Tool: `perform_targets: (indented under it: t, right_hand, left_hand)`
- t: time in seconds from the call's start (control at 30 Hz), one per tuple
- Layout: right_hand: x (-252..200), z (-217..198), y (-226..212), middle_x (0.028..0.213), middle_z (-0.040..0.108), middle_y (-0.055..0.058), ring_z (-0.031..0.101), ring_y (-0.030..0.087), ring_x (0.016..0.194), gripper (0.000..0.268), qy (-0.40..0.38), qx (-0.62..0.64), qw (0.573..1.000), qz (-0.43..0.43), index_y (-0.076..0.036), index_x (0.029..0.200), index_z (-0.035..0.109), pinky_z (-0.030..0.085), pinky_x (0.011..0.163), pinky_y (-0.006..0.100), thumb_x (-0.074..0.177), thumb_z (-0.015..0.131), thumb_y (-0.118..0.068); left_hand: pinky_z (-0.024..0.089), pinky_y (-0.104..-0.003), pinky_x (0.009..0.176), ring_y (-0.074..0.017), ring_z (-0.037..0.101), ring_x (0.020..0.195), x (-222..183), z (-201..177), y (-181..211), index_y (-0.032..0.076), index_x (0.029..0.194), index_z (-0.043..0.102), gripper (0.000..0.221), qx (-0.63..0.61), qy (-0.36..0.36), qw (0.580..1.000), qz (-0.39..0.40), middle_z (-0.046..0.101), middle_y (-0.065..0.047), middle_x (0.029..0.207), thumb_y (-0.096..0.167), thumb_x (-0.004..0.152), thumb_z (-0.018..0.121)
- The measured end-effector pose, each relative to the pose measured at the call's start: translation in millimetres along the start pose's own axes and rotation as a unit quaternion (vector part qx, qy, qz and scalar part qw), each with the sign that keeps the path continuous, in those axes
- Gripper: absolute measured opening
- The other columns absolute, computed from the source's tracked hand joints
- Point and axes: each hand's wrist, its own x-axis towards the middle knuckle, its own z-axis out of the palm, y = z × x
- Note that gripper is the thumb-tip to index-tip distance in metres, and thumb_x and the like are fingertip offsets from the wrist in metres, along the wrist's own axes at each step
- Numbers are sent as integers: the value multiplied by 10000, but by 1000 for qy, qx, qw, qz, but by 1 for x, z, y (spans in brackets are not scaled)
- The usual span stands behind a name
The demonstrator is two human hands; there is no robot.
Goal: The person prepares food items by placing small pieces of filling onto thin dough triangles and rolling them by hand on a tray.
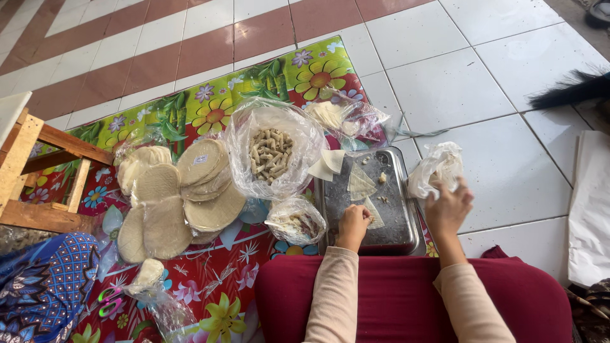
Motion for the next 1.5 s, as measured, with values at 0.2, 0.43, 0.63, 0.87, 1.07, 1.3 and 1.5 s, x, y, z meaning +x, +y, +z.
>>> perform_targets:
  t: [0.2, 0.43, 0.63, 0.87, 1.07, 1.3, 1.5]
  right_hand:
    - [-62, -35, -84, 1055, 707, 58, 665, 268, 1034, 385, -278, 76, 957, -40, -114, 1000, 713, 536, 832, 430, 858, 695, -470]
    - [-71, -14, -87, 1014, 710, 56, 668, 263, 1033, 170, -257, 195, 946, -40, -110, 952, 710, 537, 861, 423, 917, 681, -273]
    - [-59, -32, -93, 1052, 713, 95, 665, 284, 1019, 210, -273, 411, 870, -22, -75, 1056, 713, 536, 887, 407, 861, 732, -151]
    - [-48, -36, -87, 1106, 728, 55, 630, 300, 1052, 246, -257, 322, 894, -178, -129, 988, 765, 484, 908, 409, 742, 765, -139]
    - [-46, -13, -92, 1007, 751, 46, 667, 278, 1020, 109, -243, 368, 892, -97, -116, 915, 784, 507, 919, 388, 894, 702, -183]
    - [-39, -12, -103, 902, 711, 82, 658, 289, 944, 135, -262, 318, 911, -18, -89, 925, 741, 525, 791, 408, 854, 716, -201]
    - [-48, 1, -95, 919, 677, 45, 649, 267, 973, 146, -195, 239, 928, -209, -106, 875, 733, 537, 801, 402, 812, 725, -237]
  left_hand:
    - [559, -433, 829, -314, 677, 977, -2, 2, 3, 114, 861, 763, 115, 42, 24, 999, 14, 711, -100, 978, 109, 766, 828]
    - [555, -439, 843, -313, 672, 998, -3, -6, 12, 116, 880, 734, 139, 43, 11, 999, -6, 718, -89, 987, 115, 771, 821]
    - [554, -437, 852, -322, 673, 1017, -4, -9, 12, 108, 875, 745, 105, 45, 24, 999, 6, 723, -103, 1004, 90, 786, 796]
    - [577, -415, 819, -288, 731, 955, -6, -27, 17, 122, 957, 745, 153, 0, -17, 1000, -19, 766, -73, 940, 72, 813, 756]
    - [574, -419, 790, -297, 725, 917, -5, -33, 17, 112, 907, 759, 184, 7, -15, 1000, 0, 767, -70, 901, 94, 734, 820]
    - [550, -474, 808, -347, 683, 991, 9, -10, 16, 95, 994, 677, 198, 30, 54, 997, -34, 717, -117, 1012, 130, 827, 779]
    - [559, -460, 800, -329, 694, 968, 8, -8, 11, 109, 888, 731, 58, 37, 47, 998, -10, 730, -106, 1003, 139, 842, 749]
